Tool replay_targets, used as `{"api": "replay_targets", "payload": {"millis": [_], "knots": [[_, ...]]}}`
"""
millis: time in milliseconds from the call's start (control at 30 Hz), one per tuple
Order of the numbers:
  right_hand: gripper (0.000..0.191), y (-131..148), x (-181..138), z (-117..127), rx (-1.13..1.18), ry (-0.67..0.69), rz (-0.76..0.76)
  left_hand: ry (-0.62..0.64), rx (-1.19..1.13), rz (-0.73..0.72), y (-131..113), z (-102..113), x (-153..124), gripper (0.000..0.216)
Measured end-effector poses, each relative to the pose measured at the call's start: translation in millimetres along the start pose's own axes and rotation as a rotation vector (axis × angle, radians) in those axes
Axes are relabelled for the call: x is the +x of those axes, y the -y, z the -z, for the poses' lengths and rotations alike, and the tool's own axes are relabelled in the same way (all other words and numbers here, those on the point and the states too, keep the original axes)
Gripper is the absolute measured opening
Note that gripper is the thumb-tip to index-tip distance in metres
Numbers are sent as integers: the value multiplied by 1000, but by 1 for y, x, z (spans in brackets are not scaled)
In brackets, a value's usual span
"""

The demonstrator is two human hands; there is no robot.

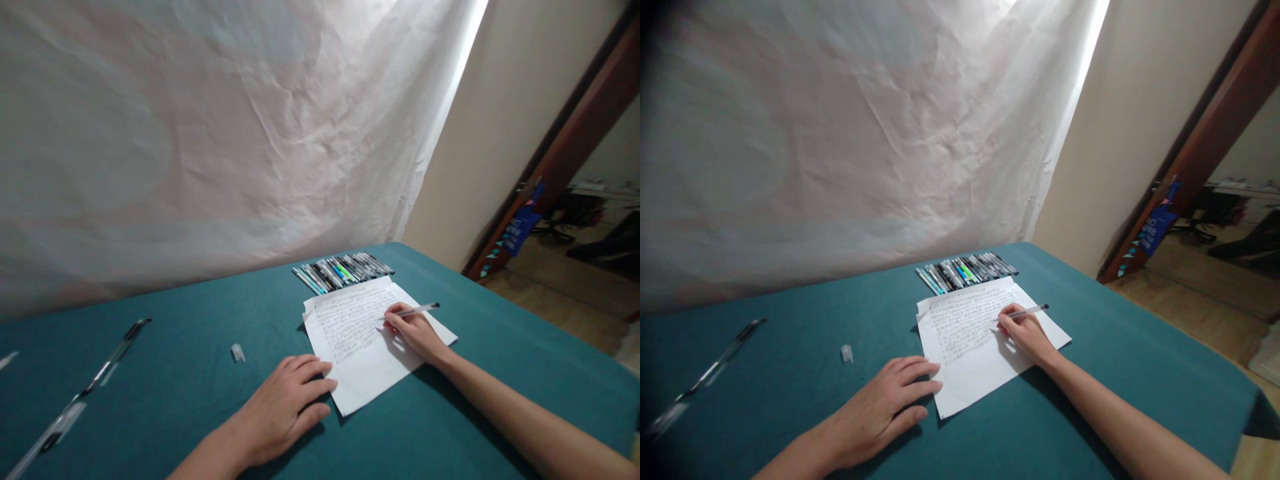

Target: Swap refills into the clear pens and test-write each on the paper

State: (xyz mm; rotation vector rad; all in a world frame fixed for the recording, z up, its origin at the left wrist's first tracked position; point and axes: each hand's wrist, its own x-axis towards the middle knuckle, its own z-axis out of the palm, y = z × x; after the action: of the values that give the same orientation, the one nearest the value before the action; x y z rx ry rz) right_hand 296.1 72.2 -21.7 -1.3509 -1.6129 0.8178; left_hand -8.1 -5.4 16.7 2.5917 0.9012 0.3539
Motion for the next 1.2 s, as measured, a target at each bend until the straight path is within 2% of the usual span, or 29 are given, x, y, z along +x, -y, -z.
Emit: {"api": "replay_targets", "payload": {"millis": [200, 400, 1000, 1200], "knots": [[17, -10, 0, 7, -168, -89, 28, 8, 28, -5, 1, 0, 1, 36], [16, -15, 1, 9, -242, -91, 79, 19, 45, 6, 4, -4, 0, 36], [17, -16, -1, 8, -264, -56, 116, -46, 16, -16, 4, -5, 0, 35], [16, -11, -2, 8, -260, -41, 84, -23, 19, -12, 3, -4, 0, 35]]}}
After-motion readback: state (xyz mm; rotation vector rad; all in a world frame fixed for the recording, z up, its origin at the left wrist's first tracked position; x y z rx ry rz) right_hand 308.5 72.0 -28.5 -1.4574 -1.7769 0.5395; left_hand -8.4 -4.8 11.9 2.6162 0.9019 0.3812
